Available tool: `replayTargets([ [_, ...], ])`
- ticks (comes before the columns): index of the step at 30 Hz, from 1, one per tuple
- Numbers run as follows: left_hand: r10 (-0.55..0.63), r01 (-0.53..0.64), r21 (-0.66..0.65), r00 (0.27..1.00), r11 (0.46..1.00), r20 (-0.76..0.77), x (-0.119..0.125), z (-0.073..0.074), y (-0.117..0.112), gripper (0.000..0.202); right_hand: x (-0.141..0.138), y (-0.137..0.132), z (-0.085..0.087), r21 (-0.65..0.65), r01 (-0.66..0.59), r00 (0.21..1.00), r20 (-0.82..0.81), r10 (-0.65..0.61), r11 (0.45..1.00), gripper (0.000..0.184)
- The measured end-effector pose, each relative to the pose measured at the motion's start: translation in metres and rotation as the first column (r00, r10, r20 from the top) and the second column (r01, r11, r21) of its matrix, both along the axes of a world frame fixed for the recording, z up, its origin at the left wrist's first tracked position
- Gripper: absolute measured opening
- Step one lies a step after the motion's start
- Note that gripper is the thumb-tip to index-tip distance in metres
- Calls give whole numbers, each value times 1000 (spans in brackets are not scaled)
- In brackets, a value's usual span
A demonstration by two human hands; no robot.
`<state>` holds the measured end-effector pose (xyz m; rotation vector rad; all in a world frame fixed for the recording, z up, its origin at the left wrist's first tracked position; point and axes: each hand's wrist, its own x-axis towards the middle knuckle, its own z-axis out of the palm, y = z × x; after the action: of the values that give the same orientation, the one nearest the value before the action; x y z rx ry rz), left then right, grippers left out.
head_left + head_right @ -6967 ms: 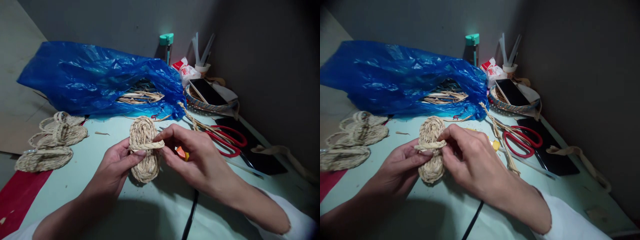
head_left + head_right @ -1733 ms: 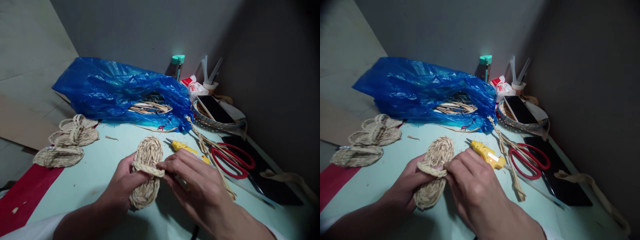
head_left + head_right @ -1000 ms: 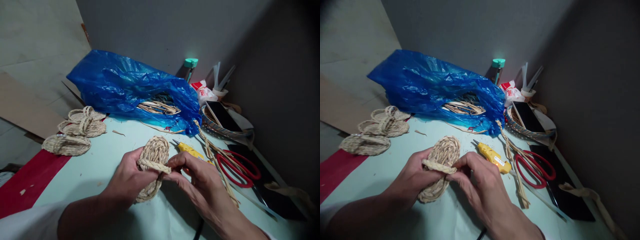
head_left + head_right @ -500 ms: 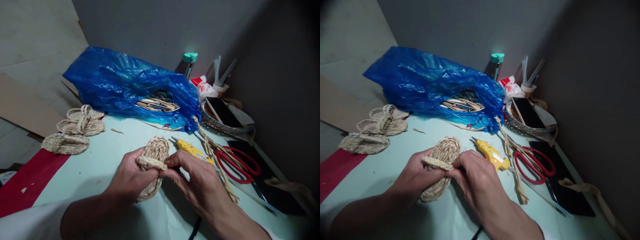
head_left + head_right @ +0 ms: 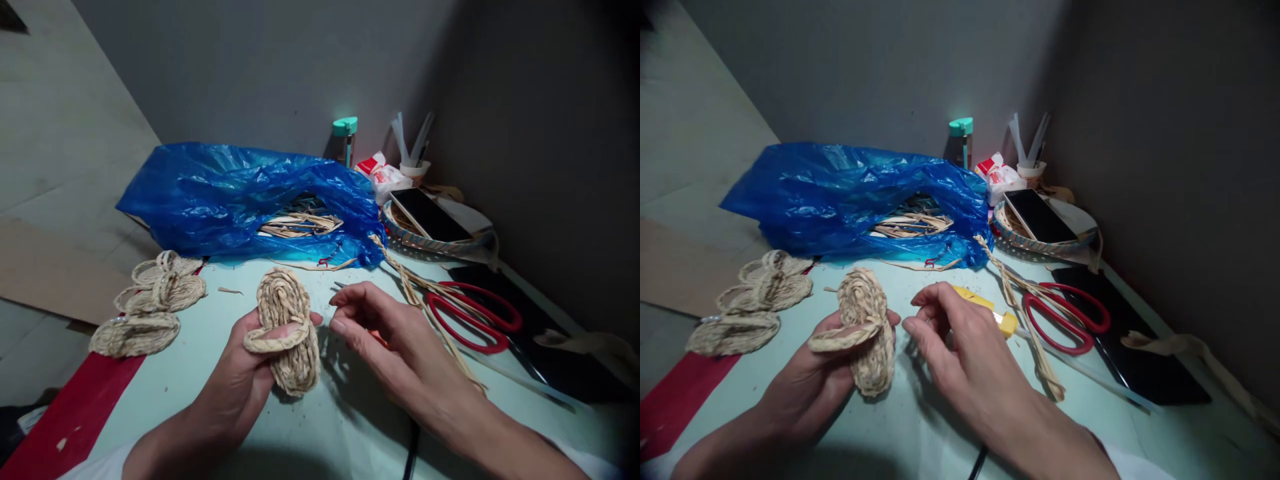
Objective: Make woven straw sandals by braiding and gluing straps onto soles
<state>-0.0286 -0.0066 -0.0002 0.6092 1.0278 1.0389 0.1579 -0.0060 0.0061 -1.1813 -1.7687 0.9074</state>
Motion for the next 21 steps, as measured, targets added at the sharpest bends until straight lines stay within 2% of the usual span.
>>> replayTargets([
  [3, 20, -20, 0, 1000, 1000, -2, 0, -1, 0, 24, -4, -1, -1, -81, -52, 998, -46, 48, 995, 7],
  [5, 23, -23, -5, 1000, 1000, -4, 2, -2, 0, 26, -7, -3, -2, -68, -40, 999, -30, 38, 997, 3],
  [10, 12, -11, 35, 999, 999, -32, 8, -5, -4, 28, -11, -10, -8, 179, 57, 998, 4, -59, 982, 6],
  [14, 50, -45, 76, 997, 996, -63, 15, -3, -9, 36, -10, -10, -12, 354, 30, 999, 17, -39, 935, 5],
  [21, 104, -87, 126, 986, 988, -134, 22, -1, -14, 34, -11, -10, -15, 451, 18, 994, 92, -67, 892, 6],
])
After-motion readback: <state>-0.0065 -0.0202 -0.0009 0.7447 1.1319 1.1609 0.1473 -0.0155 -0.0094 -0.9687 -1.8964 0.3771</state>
